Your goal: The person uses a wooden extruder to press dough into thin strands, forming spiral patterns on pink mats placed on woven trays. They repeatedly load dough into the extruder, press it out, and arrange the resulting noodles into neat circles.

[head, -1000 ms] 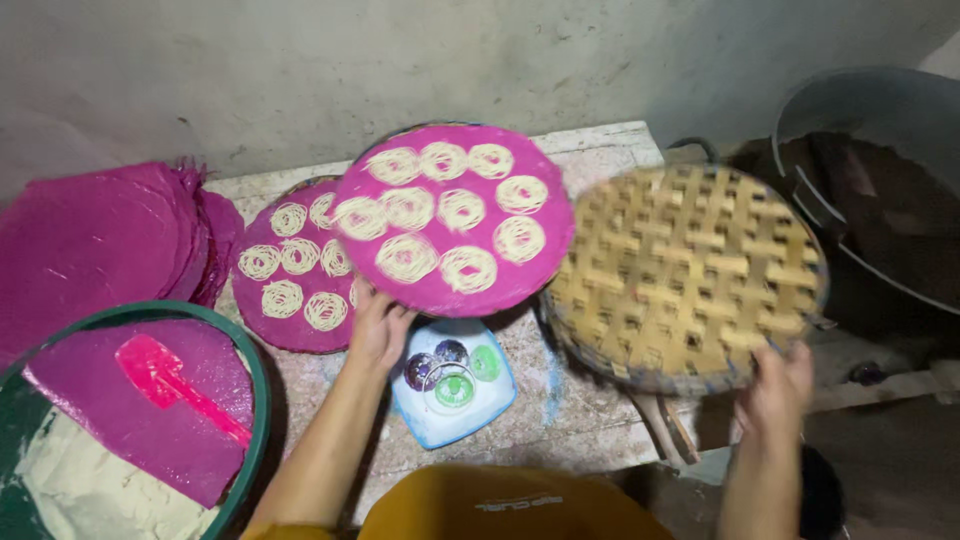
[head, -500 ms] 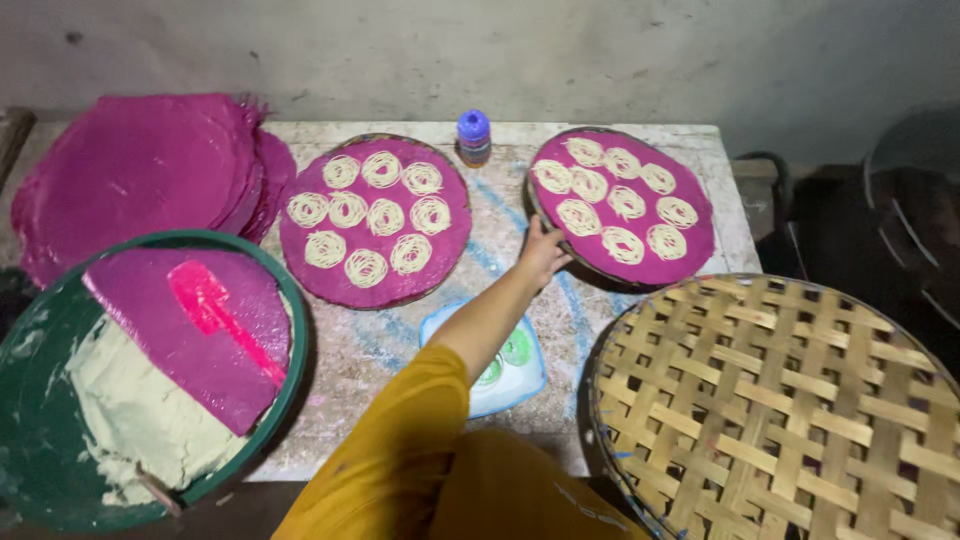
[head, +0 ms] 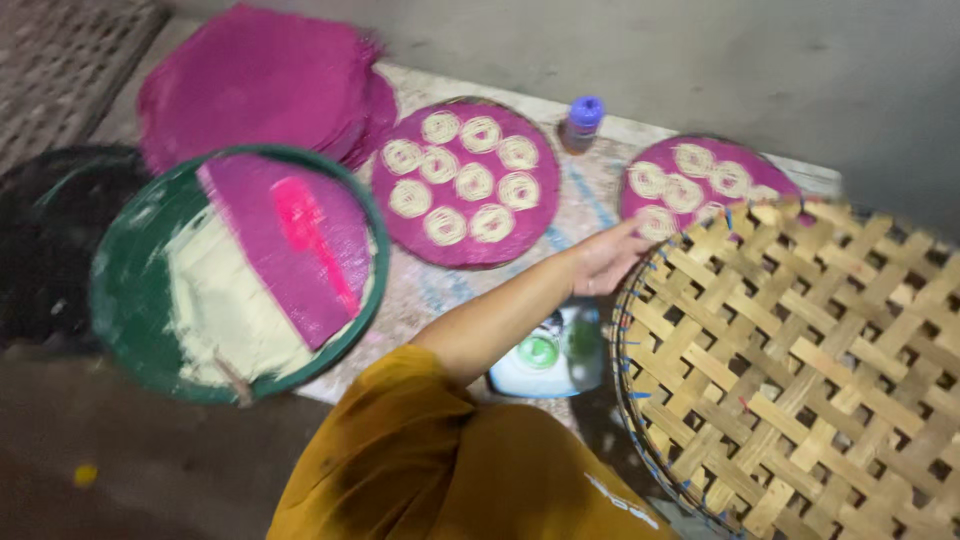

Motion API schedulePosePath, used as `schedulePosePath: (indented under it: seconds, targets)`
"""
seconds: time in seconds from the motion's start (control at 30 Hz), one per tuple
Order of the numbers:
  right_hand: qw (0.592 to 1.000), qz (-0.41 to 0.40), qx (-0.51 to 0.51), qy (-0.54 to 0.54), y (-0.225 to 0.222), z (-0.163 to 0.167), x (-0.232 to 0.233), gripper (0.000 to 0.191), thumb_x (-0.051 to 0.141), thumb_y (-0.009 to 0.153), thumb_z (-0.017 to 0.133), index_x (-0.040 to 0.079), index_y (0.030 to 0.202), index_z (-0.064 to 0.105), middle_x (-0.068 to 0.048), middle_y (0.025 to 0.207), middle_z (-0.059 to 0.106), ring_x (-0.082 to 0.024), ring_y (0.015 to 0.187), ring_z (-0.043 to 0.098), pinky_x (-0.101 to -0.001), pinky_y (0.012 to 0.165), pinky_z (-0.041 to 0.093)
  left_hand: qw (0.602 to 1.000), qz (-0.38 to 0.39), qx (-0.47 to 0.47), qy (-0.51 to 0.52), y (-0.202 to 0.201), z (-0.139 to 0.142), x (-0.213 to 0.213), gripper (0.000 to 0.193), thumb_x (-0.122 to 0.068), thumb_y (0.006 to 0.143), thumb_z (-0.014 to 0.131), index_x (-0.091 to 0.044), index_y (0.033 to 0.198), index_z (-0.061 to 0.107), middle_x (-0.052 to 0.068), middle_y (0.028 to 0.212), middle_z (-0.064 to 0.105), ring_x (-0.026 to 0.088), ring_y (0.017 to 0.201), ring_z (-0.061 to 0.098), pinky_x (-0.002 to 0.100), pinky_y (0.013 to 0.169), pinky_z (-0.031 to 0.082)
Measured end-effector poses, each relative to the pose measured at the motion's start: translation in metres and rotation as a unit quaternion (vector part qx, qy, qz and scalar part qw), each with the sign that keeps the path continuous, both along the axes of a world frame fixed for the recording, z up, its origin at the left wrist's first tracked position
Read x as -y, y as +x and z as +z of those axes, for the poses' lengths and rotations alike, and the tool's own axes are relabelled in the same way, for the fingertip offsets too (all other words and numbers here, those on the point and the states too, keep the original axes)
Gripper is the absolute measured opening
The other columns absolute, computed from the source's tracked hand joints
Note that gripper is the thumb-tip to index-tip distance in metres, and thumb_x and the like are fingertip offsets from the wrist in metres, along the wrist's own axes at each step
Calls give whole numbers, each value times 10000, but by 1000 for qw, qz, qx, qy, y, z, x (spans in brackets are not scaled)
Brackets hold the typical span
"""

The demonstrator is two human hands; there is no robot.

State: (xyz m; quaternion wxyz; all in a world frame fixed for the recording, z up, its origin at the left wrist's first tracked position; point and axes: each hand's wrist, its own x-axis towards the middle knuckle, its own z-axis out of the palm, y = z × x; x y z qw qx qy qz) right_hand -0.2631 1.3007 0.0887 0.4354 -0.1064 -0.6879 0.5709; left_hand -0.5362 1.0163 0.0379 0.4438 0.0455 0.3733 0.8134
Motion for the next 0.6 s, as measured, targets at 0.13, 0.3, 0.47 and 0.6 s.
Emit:
schedulePosePath:
  seconds: [0.13, 0.3, 0.47, 0.6]
  targets:
    - [996, 89, -29, -5, -18, 16, 90, 543, 3, 999, 548, 22, 1526, 417, -158, 1434, 630, -266, 1253, 698, -373, 1042, 598, 982, 147, -25, 118, 69, 15, 94, 592, -465, 1099, 451, -56, 1528, 461, 151, 1422, 597, 244, 1188, 646, 443, 1007, 542]
    - [980, 145, 11, 136, -27, 15, 180, 575, 2, 987, 541, 35, 1547, 413, -156, 1462, 632, -268, 1266, 708, -366, 1048, 609, 912, 392, -51, 106, 150, 27, 211, 487, -393, 1106, 475, -73, 1470, 519, 103, 1331, 642, 196, 1138, 647, 403, 993, 530]
    - [962, 264, 17, -70, -46, -18, 257, 615, 11, 1038, 478, -5, 1650, 424, -91, 1347, 617, -117, 901, 468, -225, 756, 421, 839, 520, -94, 131, 225, 31, 316, 449, -352, 1127, 472, -13, 1407, 564, 112, 1284, 669, 208, 1117, 649, 382, 999, 523]
    - [903, 368, -55, -213, -45, -16, 325, 531, -35, 1046, 491, -42, 1574, 439, -135, 1369, 600, -141, 979, 565, -239, 860, 463, 766, 622, -108, 118, 268, 29, 401, 417, -319, 1117, 507, -19, 1398, 574, 78, 1294, 674, 170, 1149, 638, 337, 1025, 505]
